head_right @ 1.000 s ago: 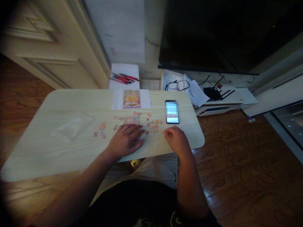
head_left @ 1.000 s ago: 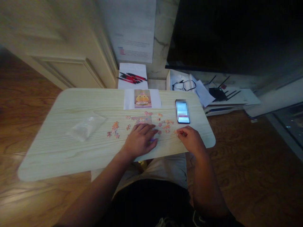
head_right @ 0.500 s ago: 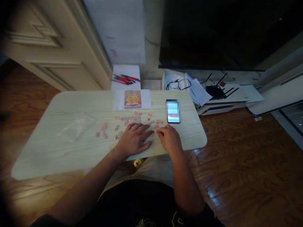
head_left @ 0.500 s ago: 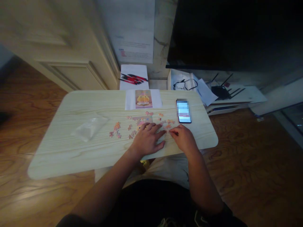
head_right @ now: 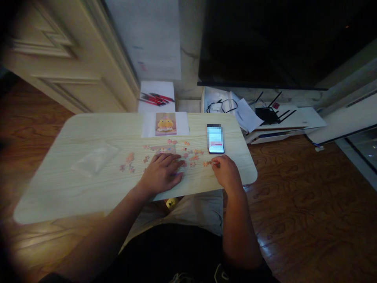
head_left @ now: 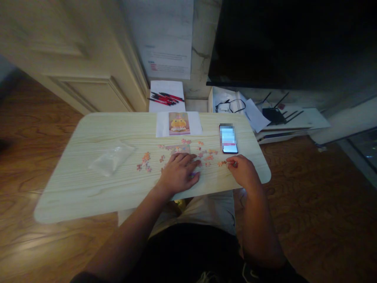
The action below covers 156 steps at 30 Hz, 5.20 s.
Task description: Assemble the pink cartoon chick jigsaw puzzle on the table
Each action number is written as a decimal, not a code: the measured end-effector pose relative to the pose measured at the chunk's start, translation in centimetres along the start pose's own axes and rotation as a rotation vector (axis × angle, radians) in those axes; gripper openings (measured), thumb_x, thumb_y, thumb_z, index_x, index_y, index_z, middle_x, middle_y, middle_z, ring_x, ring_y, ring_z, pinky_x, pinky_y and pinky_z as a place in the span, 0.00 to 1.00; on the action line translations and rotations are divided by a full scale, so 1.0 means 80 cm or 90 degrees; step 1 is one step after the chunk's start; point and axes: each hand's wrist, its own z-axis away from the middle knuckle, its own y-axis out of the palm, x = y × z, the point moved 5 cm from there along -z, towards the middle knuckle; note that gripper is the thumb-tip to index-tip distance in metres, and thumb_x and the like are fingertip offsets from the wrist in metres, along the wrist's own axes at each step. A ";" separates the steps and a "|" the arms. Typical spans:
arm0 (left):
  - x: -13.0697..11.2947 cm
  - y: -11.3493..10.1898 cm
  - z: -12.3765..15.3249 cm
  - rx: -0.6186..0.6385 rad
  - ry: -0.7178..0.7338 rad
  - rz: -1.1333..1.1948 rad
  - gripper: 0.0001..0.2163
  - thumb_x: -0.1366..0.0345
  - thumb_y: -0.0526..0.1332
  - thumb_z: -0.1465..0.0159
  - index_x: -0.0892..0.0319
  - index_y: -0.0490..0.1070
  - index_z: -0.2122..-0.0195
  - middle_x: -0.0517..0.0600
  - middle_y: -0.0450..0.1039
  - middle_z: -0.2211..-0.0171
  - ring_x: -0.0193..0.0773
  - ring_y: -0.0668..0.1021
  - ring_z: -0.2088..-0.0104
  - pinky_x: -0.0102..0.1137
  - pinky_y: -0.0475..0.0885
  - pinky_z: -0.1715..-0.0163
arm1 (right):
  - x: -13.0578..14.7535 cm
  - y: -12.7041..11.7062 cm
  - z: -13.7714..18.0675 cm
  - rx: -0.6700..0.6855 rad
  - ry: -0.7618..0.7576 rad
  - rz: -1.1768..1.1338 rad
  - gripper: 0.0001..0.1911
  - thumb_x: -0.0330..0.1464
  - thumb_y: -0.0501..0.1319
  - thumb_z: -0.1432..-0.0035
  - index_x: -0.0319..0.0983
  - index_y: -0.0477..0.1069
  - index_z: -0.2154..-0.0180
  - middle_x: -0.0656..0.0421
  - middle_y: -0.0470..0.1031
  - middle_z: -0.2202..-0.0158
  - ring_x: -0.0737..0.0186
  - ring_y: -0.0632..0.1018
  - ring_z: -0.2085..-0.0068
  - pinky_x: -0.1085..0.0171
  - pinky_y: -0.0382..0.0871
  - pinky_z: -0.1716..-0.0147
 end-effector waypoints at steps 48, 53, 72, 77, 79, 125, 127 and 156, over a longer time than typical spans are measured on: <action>0.043 -0.017 0.047 -0.113 -0.019 0.009 0.09 0.59 0.61 0.32 0.55 0.79 0.56 0.50 0.81 0.48 0.48 0.79 0.46 0.45 0.72 0.47 | 0.056 0.038 -0.035 0.133 -0.049 -0.194 0.06 0.32 0.64 0.38 0.42 0.79 0.60 0.58 0.83 0.62 0.60 0.80 0.64 0.62 0.73 0.62; 0.046 -0.014 0.049 -0.106 -0.032 0.031 0.10 0.59 0.61 0.32 0.54 0.79 0.55 0.49 0.80 0.47 0.48 0.79 0.46 0.45 0.71 0.47 | 0.088 0.055 -0.055 0.093 -0.117 -0.269 0.14 0.31 0.60 0.35 0.44 0.79 0.50 0.55 0.82 0.53 0.58 0.82 0.55 0.59 0.76 0.54; 0.049 -0.016 0.047 -0.105 -0.069 0.051 0.11 0.60 0.61 0.32 0.55 0.77 0.52 0.53 0.79 0.48 0.49 0.77 0.45 0.47 0.71 0.46 | 0.122 0.083 -0.066 0.154 -0.082 -0.143 0.07 0.31 0.64 0.38 0.42 0.81 0.59 0.59 0.84 0.62 0.64 0.80 0.72 0.64 0.75 0.66; 0.048 -0.018 0.050 -0.107 -0.054 0.052 0.10 0.59 0.62 0.33 0.55 0.77 0.54 0.52 0.80 0.49 0.48 0.78 0.49 0.45 0.71 0.49 | 0.117 0.083 -0.065 0.172 -0.081 -0.159 0.08 0.30 0.63 0.38 0.42 0.80 0.58 0.58 0.84 0.62 0.63 0.82 0.70 0.63 0.75 0.65; 0.048 -0.018 0.050 -0.111 -0.054 0.052 0.10 0.59 0.61 0.32 0.55 0.78 0.54 0.52 0.80 0.50 0.47 0.79 0.51 0.45 0.72 0.50 | 0.108 0.083 -0.064 0.170 -0.081 -0.180 0.08 0.31 0.63 0.38 0.43 0.80 0.58 0.58 0.84 0.61 0.61 0.82 0.67 0.62 0.76 0.63; 0.048 -0.019 0.048 -0.147 -0.049 0.023 0.08 0.60 0.61 0.32 0.55 0.79 0.59 0.53 0.82 0.56 0.45 0.81 0.53 0.43 0.73 0.53 | 0.097 0.071 -0.143 0.044 -0.093 0.133 0.09 0.27 0.61 0.35 0.39 0.82 0.60 0.52 0.79 0.58 0.56 0.78 0.54 0.62 0.68 0.51; 0.049 -0.019 0.048 -0.149 -0.064 0.016 0.08 0.60 0.61 0.32 0.55 0.79 0.59 0.53 0.82 0.56 0.46 0.81 0.53 0.44 0.73 0.52 | 0.095 0.069 -0.143 0.047 -0.096 0.123 0.09 0.28 0.61 0.35 0.39 0.82 0.60 0.52 0.79 0.58 0.57 0.78 0.55 0.62 0.68 0.51; 0.030 0.015 -0.058 -0.069 -0.341 0.607 0.19 0.49 0.67 0.36 0.60 0.82 0.55 0.50 0.83 0.68 0.31 0.75 0.77 0.25 0.67 0.78 | 0.089 0.018 -0.069 0.137 -0.157 -0.362 0.09 0.35 0.67 0.39 0.40 0.81 0.58 0.57 0.84 0.61 0.59 0.82 0.62 0.61 0.75 0.60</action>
